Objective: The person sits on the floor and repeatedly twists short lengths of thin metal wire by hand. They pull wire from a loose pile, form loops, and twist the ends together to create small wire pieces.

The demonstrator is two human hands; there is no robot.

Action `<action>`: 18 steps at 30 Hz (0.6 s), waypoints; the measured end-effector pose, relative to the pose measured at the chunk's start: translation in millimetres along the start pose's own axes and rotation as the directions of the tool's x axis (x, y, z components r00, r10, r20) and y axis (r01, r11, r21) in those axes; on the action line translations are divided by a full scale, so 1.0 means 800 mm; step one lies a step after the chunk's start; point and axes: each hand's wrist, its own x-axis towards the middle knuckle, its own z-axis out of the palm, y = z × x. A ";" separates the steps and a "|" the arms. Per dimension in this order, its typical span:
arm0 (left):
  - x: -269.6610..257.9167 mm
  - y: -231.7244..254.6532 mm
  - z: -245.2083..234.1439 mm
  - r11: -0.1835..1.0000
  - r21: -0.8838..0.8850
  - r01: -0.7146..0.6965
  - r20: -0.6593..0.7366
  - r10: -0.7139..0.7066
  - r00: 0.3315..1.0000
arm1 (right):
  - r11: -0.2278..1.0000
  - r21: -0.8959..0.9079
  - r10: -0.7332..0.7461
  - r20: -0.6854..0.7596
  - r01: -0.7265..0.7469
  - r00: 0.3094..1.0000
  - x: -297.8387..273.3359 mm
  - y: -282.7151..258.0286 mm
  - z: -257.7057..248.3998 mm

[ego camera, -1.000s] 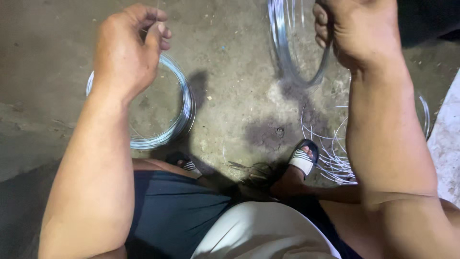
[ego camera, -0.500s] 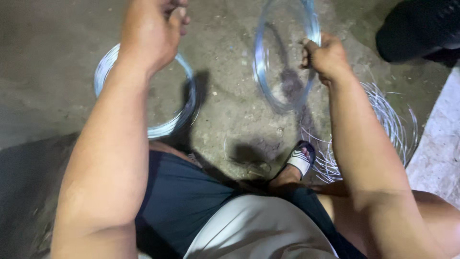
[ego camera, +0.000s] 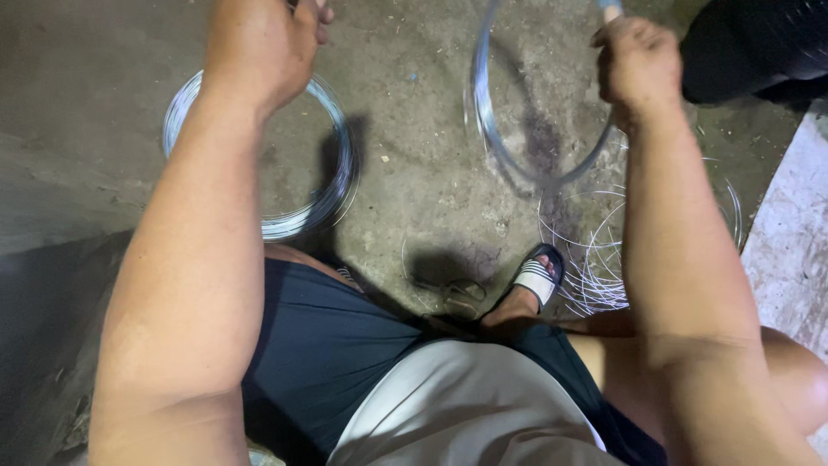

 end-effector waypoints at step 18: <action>0.006 -0.027 -0.019 0.919 -0.329 0.220 -0.006 -0.235 0.972 | 0.832 -0.335 -0.485 -0.053 0.442 0.873 -0.042 -0.053 -0.107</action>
